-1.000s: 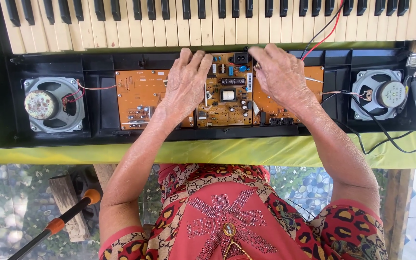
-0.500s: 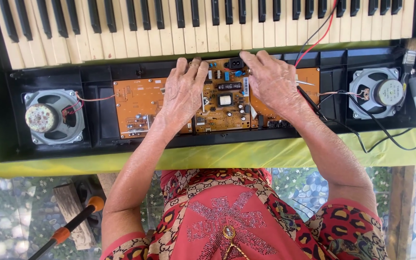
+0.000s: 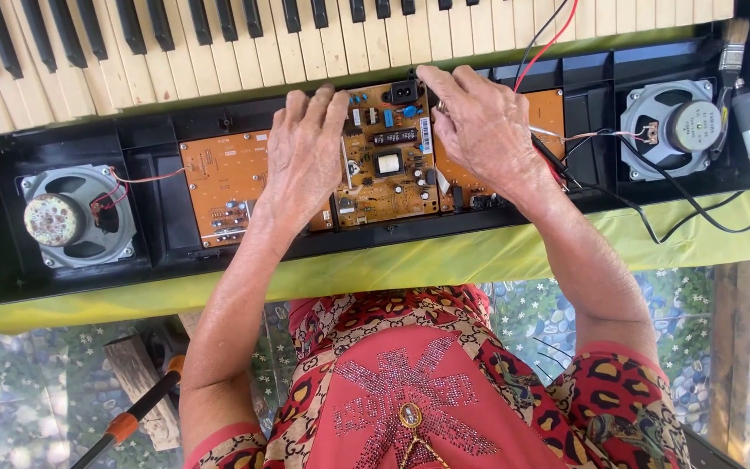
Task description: The person uses a screwdriver to adjust components on the circuit board of an open electronic keyboard. They then use a multimeter to test the electrical connections on the board and the speaker terminals.
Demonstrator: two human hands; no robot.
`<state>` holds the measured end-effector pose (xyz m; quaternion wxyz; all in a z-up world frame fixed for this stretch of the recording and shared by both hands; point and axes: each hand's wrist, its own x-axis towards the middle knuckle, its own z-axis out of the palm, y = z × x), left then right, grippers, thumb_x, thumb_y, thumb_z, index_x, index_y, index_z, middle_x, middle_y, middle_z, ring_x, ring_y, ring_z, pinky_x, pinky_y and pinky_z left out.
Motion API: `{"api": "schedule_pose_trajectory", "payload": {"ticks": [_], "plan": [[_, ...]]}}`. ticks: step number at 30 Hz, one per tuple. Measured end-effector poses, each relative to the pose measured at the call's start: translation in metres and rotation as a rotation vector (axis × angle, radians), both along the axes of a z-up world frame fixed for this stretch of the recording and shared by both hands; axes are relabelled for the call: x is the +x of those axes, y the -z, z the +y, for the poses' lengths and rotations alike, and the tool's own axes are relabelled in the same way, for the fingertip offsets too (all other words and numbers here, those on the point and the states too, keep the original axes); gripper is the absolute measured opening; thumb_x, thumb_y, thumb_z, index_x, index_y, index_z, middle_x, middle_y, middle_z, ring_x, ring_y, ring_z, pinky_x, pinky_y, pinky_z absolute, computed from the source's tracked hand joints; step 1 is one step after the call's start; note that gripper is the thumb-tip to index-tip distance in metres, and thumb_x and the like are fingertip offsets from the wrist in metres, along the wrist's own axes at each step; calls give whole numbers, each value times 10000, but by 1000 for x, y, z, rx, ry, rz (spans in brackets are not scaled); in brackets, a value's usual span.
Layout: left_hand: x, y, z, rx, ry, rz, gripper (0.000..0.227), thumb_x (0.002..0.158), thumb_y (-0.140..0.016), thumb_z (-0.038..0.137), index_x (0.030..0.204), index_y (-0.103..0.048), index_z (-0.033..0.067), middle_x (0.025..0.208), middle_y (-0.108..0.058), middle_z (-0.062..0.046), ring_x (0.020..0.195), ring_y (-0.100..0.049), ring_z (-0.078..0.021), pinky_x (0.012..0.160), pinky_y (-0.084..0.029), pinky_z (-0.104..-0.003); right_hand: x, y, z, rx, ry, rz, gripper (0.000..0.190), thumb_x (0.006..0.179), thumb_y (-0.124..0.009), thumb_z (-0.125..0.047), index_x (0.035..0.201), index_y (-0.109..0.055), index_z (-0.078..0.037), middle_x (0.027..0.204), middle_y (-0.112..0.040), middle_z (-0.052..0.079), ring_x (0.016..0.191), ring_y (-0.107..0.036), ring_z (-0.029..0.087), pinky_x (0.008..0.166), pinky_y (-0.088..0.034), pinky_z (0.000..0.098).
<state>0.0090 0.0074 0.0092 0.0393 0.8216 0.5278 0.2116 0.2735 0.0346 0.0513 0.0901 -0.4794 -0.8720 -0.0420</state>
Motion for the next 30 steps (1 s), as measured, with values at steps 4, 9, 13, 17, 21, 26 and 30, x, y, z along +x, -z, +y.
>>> {"api": "schedule_pose_trajectory", "payload": {"ticks": [4, 9, 13, 17, 21, 26, 30], "plan": [[0, -28, -28, 30, 8, -6, 469, 822, -686, -105, 1265, -642, 45, 1254, -656, -198, 1091, -531, -303, 933, -492, -434, 6, -22, -39, -38, 80, 81, 401, 1010, -710, -198, 1403, -641, -158, 861, -613, 51, 709, -718, 252, 629, -642, 423], [6, -17, -87, 50, 108, -8, 317, 1028, -576, 276, 1248, -643, 57, 1398, -551, -198, 1256, -490, -331, 1074, -428, -539, 8, -20, -99, -305, 180, 14, 402, 1051, -556, -524, 1237, -704, -199, 690, -640, 33, 535, -668, 196, 529, -605, 360], [13, -13, -115, 61, 154, 15, 434, 1024, -543, 439, 1230, -663, 76, 1377, -566, -163, 1301, -488, -331, 1111, -379, -576, -5, -26, -112, -469, 249, 24, 542, 1061, -466, -594, 1296, -692, -161, 760, -709, 62, 608, -714, 204, 621, -626, 369], [16, -7, -120, 92, 187, -1, 507, 1005, -565, 453, 1303, -617, 46, 1329, -605, -166, 1256, -528, -376, 1120, -326, -644, -8, -28, -110, -538, 217, -85, 694, 1040, -368, -694, 1330, -663, -137, 811, -724, 95, 765, -765, 284, 771, -614, 496], [19, -6, -118, 142, 143, 34, 485, 1009, -551, 439, 1296, -634, 56, 1265, -640, -143, 1154, -555, -348, 1111, -340, -622, -3, -12, -111, -583, 191, -197, 798, 1003, -275, -770, 1427, -609, -183, 1044, -766, 134, 944, -773, 357, 873, -585, 579], [22, -8, -117, 146, 137, 34, 466, 994, -592, 431, 1271, -659, 62, 1232, -665, -136, 1052, -558, -309, 1107, -353, -610, 1, 6, -116, -571, 214, -159, 772, 1000, -289, -777, 1433, -597, -216, 1105, -761, 122, 960, -767, 360, 854, -585, 583], [25, -8, -118, 139, 119, 22, 465, 993, -603, 433, 1270, -659, 64, 1230, -666, -128, 1021, -547, -296, 1108, -357, -603, 1, 13, -122, -516, 241, -124, 713, 1016, -343, -747, 1400, -604, -207, 1044, -761, 103, 903, -772, 353, 821, -603, 581]]}}
